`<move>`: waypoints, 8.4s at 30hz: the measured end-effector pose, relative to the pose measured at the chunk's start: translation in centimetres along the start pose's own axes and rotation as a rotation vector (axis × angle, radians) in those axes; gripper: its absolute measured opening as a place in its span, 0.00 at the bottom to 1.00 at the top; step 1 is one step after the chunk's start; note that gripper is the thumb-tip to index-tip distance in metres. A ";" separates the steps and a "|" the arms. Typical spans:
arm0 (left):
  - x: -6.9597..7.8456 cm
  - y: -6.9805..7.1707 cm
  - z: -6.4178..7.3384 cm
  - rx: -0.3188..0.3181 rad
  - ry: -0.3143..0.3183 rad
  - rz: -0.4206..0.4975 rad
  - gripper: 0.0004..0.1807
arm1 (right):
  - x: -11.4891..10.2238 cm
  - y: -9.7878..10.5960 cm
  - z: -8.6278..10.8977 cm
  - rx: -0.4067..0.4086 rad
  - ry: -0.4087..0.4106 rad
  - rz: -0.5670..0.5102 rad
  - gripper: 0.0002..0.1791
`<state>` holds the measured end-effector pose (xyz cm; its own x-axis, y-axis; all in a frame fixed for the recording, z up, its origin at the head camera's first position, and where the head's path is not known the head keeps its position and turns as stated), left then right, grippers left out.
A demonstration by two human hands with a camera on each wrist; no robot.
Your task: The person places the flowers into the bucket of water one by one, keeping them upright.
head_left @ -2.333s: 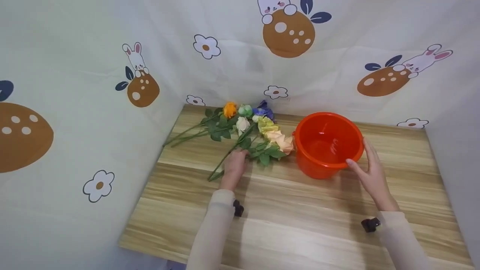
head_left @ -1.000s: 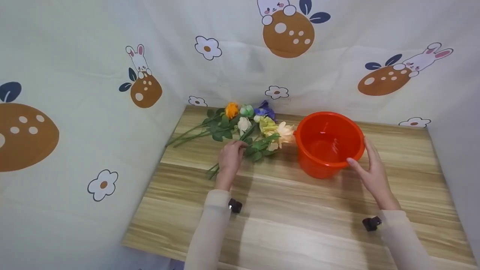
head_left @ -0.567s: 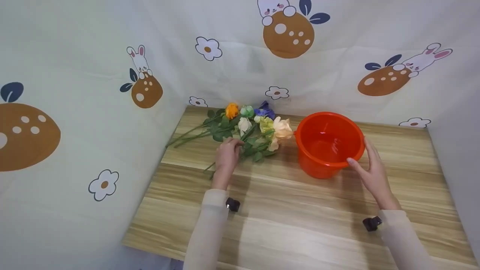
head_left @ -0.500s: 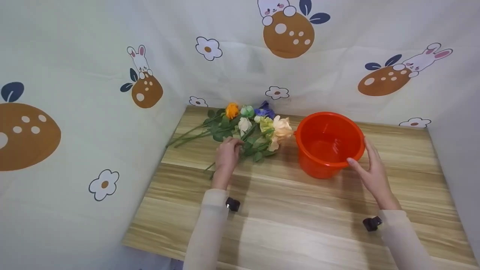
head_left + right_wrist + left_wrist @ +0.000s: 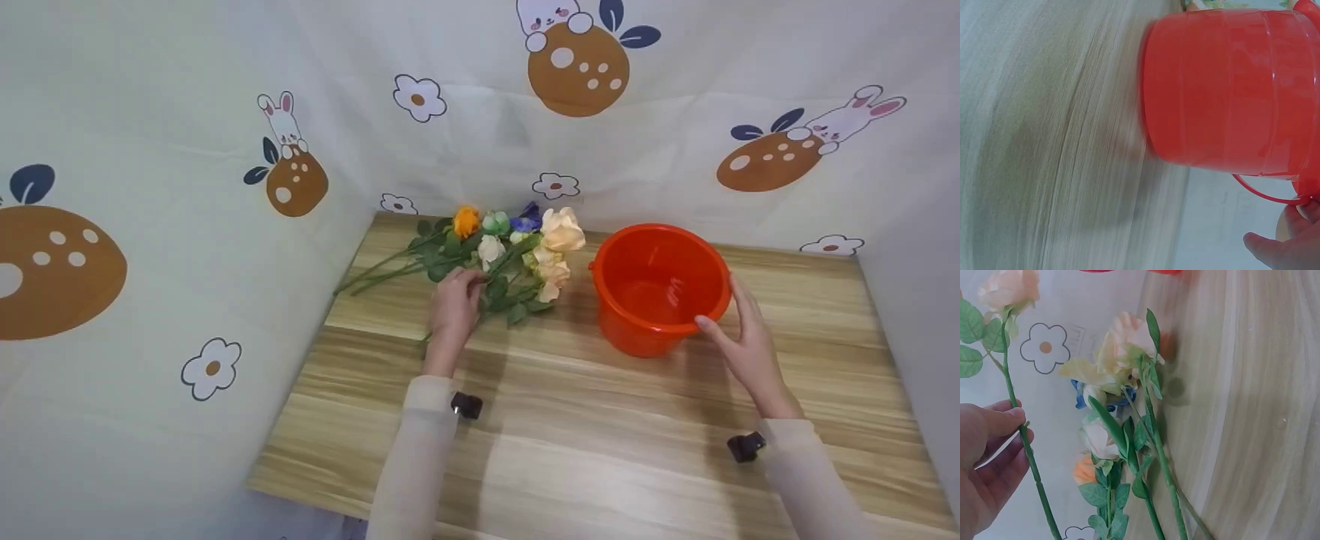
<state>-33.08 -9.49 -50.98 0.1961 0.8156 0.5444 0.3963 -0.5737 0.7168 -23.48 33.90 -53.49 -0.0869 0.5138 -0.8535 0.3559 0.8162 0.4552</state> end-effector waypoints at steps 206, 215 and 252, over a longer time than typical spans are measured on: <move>22.9 -15.4 0.2 -0.414 0.112 0.528 0.07 | 0.2 -0.1 0.8 0.106 -0.121 -0.116 0.44; 22.9 -15.0 0.1 -0.373 0.089 0.560 0.06 | -2.2 -0.5 2.3 0.285 -0.053 0.059 0.49; 18.0 -8.2 0.7 -0.414 0.227 1.214 0.16 | -2.1 -2.2 2.8 0.218 -0.130 0.072 0.58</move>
<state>-32.16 9.95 -47.31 0.0604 -0.2442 0.9678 -0.2383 -0.9451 -0.2236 -21.44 30.25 -53.39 0.0616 0.5190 -0.8525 0.5501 0.6951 0.4629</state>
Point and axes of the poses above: each hand's wrist, its own z-axis away from the middle knuckle, its own y-axis out of the back of the hand, x = y × z, the point moved 8 cm from there along -z, towards the middle knuckle, and after that the axes turned 9 degrees about x, right-handed, at the moved point
